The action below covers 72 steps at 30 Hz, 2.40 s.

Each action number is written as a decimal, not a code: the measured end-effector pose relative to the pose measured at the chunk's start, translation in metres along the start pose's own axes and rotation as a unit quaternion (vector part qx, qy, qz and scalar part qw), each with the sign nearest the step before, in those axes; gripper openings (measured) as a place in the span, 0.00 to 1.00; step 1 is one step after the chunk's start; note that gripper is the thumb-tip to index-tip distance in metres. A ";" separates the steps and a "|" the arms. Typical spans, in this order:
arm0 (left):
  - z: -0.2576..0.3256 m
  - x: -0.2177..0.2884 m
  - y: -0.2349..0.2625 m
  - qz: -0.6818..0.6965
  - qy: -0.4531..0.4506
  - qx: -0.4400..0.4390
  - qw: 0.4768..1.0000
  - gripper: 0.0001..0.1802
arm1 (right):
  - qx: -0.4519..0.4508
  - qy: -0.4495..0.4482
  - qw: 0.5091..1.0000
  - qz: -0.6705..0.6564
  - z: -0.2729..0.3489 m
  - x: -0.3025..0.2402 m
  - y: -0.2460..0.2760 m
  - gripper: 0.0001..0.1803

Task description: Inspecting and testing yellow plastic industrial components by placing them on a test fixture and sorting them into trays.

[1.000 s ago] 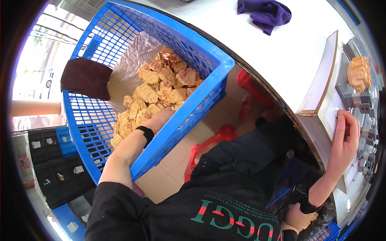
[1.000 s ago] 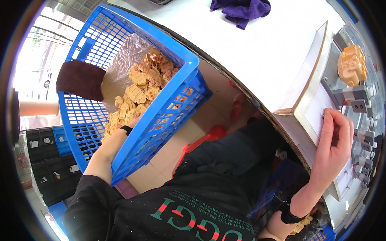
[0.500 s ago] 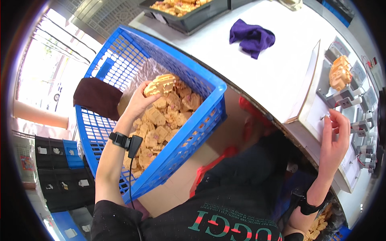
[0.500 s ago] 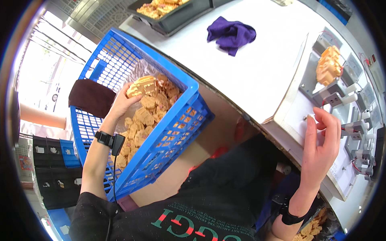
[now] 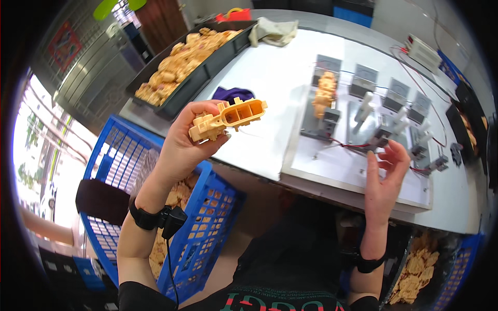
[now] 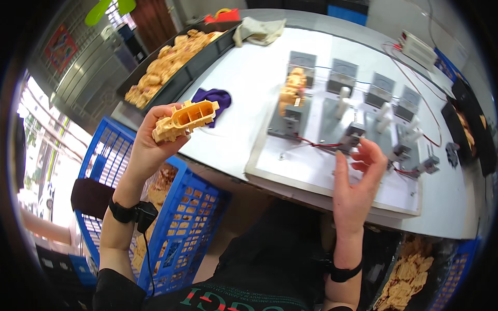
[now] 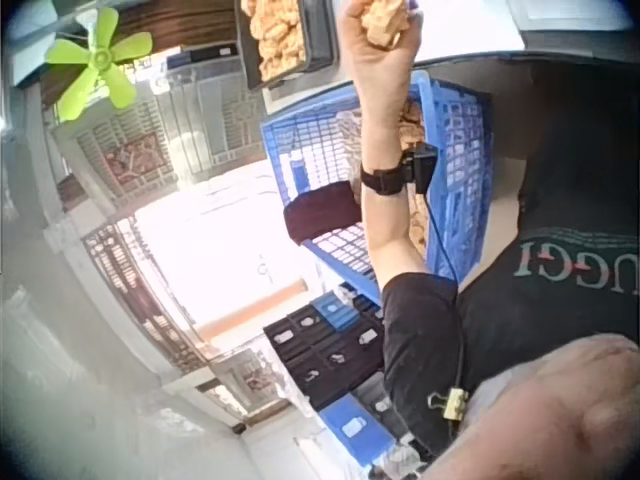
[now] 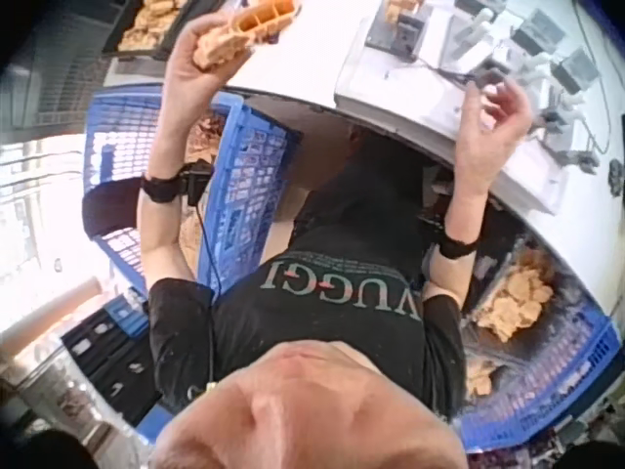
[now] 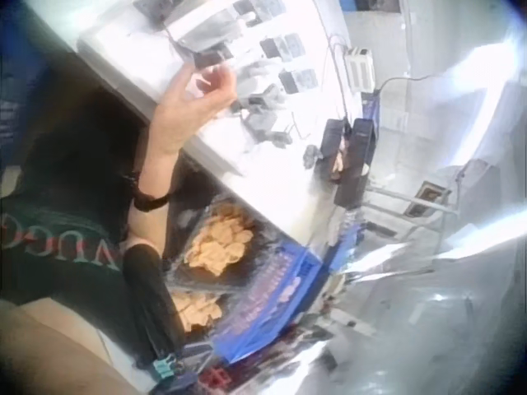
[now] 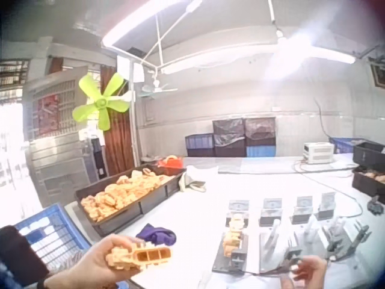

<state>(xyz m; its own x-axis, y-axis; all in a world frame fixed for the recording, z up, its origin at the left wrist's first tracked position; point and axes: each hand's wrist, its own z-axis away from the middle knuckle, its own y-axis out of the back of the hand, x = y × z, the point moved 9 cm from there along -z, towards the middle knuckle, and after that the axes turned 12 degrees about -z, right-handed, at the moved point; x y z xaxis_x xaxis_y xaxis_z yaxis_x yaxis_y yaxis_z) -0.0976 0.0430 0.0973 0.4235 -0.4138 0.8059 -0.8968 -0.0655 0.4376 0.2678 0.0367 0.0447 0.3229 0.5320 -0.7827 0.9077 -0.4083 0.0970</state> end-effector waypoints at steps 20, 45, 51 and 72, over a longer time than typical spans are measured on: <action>-0.154 0.112 -0.225 -0.590 -0.337 -0.111 0.725 0.20 | -0.068 -0.087 0.969 -0.222 -0.009 0.005 -0.002 0.17; -0.029 0.059 -0.044 -0.291 -0.026 -0.074 0.953 0.30 | -0.031 -0.018 0.999 -0.037 -0.002 -0.004 0.016 0.21; 0.109 -0.142 0.168 -0.210 0.267 0.072 0.938 0.15 | -0.197 0.006 0.974 0.110 0.000 -0.011 -0.007 0.03; 0.317 -0.242 -0.026 -0.157 0.544 -0.304 0.766 0.32 | -0.242 -0.089 0.961 0.105 -0.005 -0.008 -0.012 0.05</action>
<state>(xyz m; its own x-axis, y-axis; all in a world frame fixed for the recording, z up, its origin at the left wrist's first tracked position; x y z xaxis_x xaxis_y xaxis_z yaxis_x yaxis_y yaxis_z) -0.2172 -0.1430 -0.2352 0.7596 0.5587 0.3329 -0.6426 0.5660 0.5164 0.2556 0.0414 0.0529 0.5005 0.3238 -0.8029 0.8598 -0.0773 0.5048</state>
